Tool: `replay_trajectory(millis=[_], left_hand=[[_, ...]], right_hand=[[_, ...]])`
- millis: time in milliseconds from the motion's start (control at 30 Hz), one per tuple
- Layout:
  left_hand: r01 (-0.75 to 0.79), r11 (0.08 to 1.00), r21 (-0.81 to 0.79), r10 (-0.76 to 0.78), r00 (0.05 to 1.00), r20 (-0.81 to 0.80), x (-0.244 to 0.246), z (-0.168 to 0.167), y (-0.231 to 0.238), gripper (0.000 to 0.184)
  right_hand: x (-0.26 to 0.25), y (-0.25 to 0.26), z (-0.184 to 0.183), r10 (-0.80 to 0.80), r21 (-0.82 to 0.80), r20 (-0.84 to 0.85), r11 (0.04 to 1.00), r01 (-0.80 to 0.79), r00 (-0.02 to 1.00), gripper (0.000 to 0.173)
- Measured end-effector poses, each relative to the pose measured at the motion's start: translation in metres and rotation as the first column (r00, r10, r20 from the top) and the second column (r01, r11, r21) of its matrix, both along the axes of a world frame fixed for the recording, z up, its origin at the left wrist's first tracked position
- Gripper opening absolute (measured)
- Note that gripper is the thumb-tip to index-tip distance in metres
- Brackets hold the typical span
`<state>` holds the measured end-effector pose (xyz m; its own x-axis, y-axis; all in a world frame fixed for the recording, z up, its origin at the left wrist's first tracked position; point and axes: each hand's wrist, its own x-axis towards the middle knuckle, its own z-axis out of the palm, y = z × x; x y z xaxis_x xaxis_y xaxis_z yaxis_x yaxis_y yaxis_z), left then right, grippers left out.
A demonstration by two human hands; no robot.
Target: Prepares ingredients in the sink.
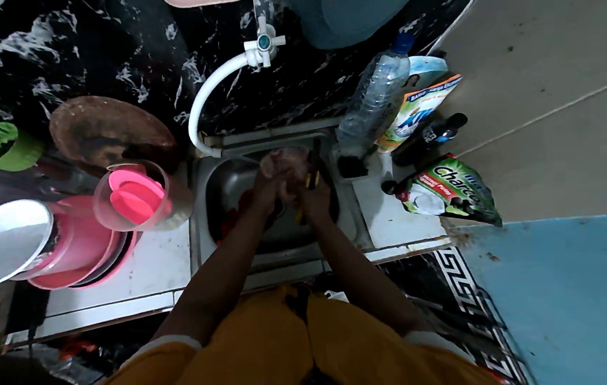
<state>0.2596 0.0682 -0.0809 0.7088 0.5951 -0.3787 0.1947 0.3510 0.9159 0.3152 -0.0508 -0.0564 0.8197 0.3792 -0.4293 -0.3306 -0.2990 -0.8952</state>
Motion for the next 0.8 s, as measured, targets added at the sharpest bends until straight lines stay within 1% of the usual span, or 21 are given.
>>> replay_trajectory(millis=[67, 133, 167, 267, 333, 400, 467, 533, 567, 600, 667, 700, 800], left_hand=[[0.020, 0.989, -0.144, -0.015, 0.999, 0.038, -0.007, -0.001, 0.006, 0.041], [0.032, 0.973, -0.228, -0.029, 0.999, 0.015, -0.013, -0.001, 0.010, 0.031], [0.032, 0.967, -0.252, -0.031, 0.999, 0.008, -0.014, -0.002, 0.011, 0.027], [0.026, 0.963, -0.267, -0.028, 1.000, -0.006, -0.015, -0.008, 0.014, 0.027], [0.014, 0.961, -0.276, -0.021, 1.000, -0.022, -0.015, -0.009, 0.017, 0.031], [0.014, 0.964, -0.264, -0.020, 1.000, -0.021, -0.016, -0.012, 0.020, 0.026], [0.028, 0.976, -0.217, -0.033, 0.999, -0.020, -0.017, -0.007, 0.023, 0.018], [0.039, 0.984, -0.171, -0.046, 0.998, -0.038, -0.018, 0.001, 0.026, 0.016], [0.046, 0.987, -0.153, -0.055, 0.997, -0.055, -0.019, 0.003, 0.028, 0.017], [0.051, 0.990, -0.133, -0.060, 0.996, -0.069, -0.019, 0.003, 0.029, 0.019], [0.055, 0.994, -0.091, -0.062, 0.995, -0.077, -0.018, 0.000, 0.029, 0.022], [0.056, 0.996, -0.068, -0.062, 0.995, -0.076, -0.018, -0.002, 0.029, 0.021], [0.057, 0.998, -0.006, -0.058, 0.995, -0.084, -0.017, 0.001, 0.027, 0.021]], right_hand=[[0.008, -0.003, 0.007, -0.024, -0.026, -0.029, 0.999, 0.023, 0.999, 0.041], [0.018, -0.003, 0.001, -0.062, -0.025, -0.103, 0.998, 0.060, 0.993, 0.047], [0.023, -0.002, 0.001, -0.068, -0.015, -0.133, 0.998, 0.066, 0.989, 0.046], [0.034, -0.001, 0.002, -0.035, 0.000, -0.202, 0.999, 0.036, 0.979, 0.044], [0.040, -0.004, 0.002, 0.033, -0.024, -0.219, 0.999, -0.039, 0.975, 0.047], [0.044, -0.012, 0.004, 0.112, -0.109, -0.146, 0.986, -0.128, 0.983, 0.054], [0.043, -0.020, 0.016, 0.118, -0.228, -0.006, 0.967, -0.117, 0.993, 0.058], [0.034, -0.027, 0.036, 0.143, -0.311, 0.100, 0.945, -0.106, 0.985, 0.051], [0.029, -0.029, 0.042, 0.209, -0.358, 0.147, 0.923, -0.145, 0.967, 0.047], [0.025, -0.029, 0.046, 0.312, -0.418, 0.193, 0.884, -0.210, 0.930, 0.045], [0.015, -0.023, 0.053, 0.529, -0.520, 0.225, 0.776, -0.358, 0.818, 0.048], [0.009, -0.019, 0.055, 0.605, -0.570, 0.235, 0.720, -0.396, 0.761, 0.049], [-0.004, -0.006, 0.058, 0.726, -0.691, 0.207, 0.583, -0.427, 0.656, 0.048]])
